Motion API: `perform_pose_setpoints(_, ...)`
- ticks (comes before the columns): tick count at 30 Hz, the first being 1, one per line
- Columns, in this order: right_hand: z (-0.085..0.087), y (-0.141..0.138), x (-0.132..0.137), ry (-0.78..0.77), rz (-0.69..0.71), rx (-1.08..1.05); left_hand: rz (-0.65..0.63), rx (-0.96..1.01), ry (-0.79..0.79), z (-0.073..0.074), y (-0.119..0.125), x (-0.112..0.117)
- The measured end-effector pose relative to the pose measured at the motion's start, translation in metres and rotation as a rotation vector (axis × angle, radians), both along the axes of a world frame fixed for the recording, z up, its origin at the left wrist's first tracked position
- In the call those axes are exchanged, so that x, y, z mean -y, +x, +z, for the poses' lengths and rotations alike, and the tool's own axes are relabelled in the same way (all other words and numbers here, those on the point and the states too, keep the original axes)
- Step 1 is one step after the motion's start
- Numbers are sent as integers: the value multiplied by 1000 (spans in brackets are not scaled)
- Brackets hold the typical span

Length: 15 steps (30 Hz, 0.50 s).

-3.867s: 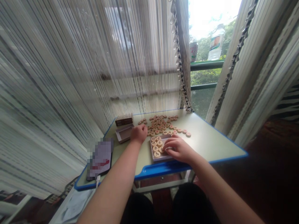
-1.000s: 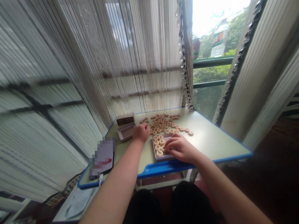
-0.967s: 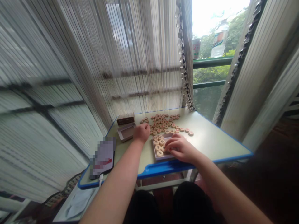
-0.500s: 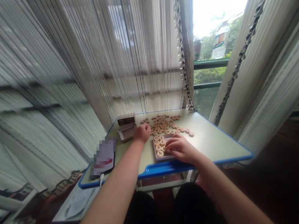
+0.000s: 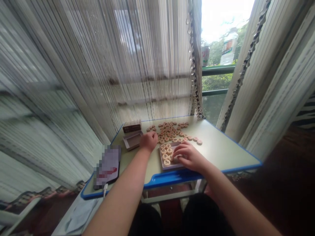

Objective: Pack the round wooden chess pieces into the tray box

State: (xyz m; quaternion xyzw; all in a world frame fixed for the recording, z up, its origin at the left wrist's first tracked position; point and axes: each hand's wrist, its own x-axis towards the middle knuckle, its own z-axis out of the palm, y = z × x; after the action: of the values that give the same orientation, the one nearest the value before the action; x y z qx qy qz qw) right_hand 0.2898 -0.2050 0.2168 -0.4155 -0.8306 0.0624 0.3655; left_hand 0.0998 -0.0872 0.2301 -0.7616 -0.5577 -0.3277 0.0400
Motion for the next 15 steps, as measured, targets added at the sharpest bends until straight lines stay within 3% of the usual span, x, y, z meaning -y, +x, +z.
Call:
perform_pose_setpoints(10,-9,4,-11,78,-246,-151,-61,45,-13,0,0,-3)
perform_pose_setpoints(15,-12,11,-15,50,-408,-323,-206,135,-25,-4,1,-9)
